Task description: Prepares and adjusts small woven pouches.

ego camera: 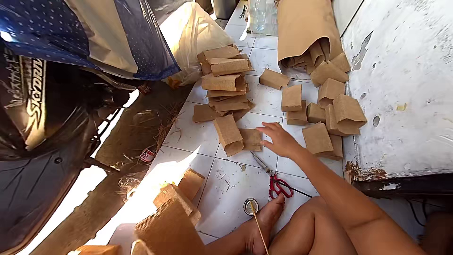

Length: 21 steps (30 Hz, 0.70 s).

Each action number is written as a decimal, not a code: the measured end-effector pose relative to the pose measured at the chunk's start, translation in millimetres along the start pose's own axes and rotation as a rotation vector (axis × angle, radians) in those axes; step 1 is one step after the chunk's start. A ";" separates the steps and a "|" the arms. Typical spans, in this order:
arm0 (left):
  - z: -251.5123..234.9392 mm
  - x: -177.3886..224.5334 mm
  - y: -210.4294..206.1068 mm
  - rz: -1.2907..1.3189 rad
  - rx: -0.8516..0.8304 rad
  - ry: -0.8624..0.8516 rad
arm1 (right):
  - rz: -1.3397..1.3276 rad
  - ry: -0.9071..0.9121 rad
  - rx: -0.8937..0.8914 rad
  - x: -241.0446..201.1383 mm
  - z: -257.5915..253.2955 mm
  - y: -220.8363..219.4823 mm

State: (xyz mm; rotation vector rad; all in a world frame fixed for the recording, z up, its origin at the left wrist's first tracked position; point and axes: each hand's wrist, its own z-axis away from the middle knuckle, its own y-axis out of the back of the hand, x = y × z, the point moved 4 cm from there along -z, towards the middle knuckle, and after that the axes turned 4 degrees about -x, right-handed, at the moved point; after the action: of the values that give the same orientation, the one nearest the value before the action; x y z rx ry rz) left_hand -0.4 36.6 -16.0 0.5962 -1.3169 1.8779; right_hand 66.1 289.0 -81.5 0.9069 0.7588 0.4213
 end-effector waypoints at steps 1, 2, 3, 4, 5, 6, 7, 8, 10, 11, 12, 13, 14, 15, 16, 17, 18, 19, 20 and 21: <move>9.7 -22.8 22.5 -0.135 0.043 -0.072 | -0.116 0.273 0.302 19.0 -6.4 -30.1; 22.5 -47.0 54.3 -0.209 0.163 -0.168 | -0.221 0.441 0.394 18.9 -3.1 -46.2; 31.9 -68.9 86.1 -0.222 0.285 -0.243 | -0.305 0.534 0.384 5.8 12.9 -52.5; 38.4 -91.4 121.8 -0.257 0.295 -0.294 | -0.379 0.602 0.375 -11.1 35.2 -54.9; 40.8 -107.6 141.7 -0.259 0.269 -0.333 | -0.442 0.660 0.392 -27.7 59.0 -55.9; 41.8 -115.5 142.3 -0.262 0.263 -0.349 | -0.501 0.704 0.418 -42.4 82.4 -56.7; 42.1 -117.1 131.6 -0.284 0.252 -0.342 | -0.553 0.732 0.441 -54.3 104.5 -57.5; 41.8 -116.5 119.0 -0.302 0.226 -0.330 | -0.589 0.750 0.458 -62.9 124.2 -58.2; 42.6 -115.9 100.5 -0.347 0.182 -0.297 | -0.615 0.772 0.448 -74.7 154.9 -60.5; 43.7 -115.2 94.9 -0.374 0.171 -0.287 | -0.599 0.786 0.441 -79.1 165.0 -60.7; 46.9 -115.8 90.0 -0.403 0.167 -0.277 | -0.572 0.802 0.443 -82.8 173.3 -61.6; 51.5 -118.2 86.2 -0.429 0.171 -0.269 | -0.547 0.825 0.447 -86.1 180.7 -63.7; 56.3 -121.1 83.0 -0.448 0.176 -0.265 | -0.516 0.856 0.446 -89.3 188.1 -65.6; 60.3 -123.9 80.6 -0.459 0.177 -0.268 | -0.482 0.885 0.439 -92.9 194.9 -66.7; 63.7 -126.6 78.9 -0.468 0.174 -0.276 | -0.457 0.898 0.426 -96.7 201.5 -67.6; 66.7 -129.3 77.1 -0.472 0.172 -0.288 | -0.444 0.886 0.421 -100.4 207.7 -68.7; 69.8 -131.7 75.0 -0.473 0.173 -0.299 | -0.450 0.848 0.427 -104.0 213.6 -70.0; 73.1 -133.3 72.3 -0.473 0.173 -0.310 | -0.478 0.790 0.434 -106.9 219.1 -71.4; 76.4 -134.2 69.4 -0.468 0.176 -0.322 | -0.516 0.729 0.442 -109.2 223.9 -72.5; 79.6 -135.0 66.5 -0.463 0.172 -0.334 | -0.555 0.665 0.450 -110.8 228.1 -73.9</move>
State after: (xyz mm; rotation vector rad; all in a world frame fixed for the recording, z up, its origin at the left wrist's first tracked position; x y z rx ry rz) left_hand 25.4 -92.1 -124.4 1.2337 -1.0976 1.5551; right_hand 162.4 54.0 -9.0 0.9235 1.7132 0.0406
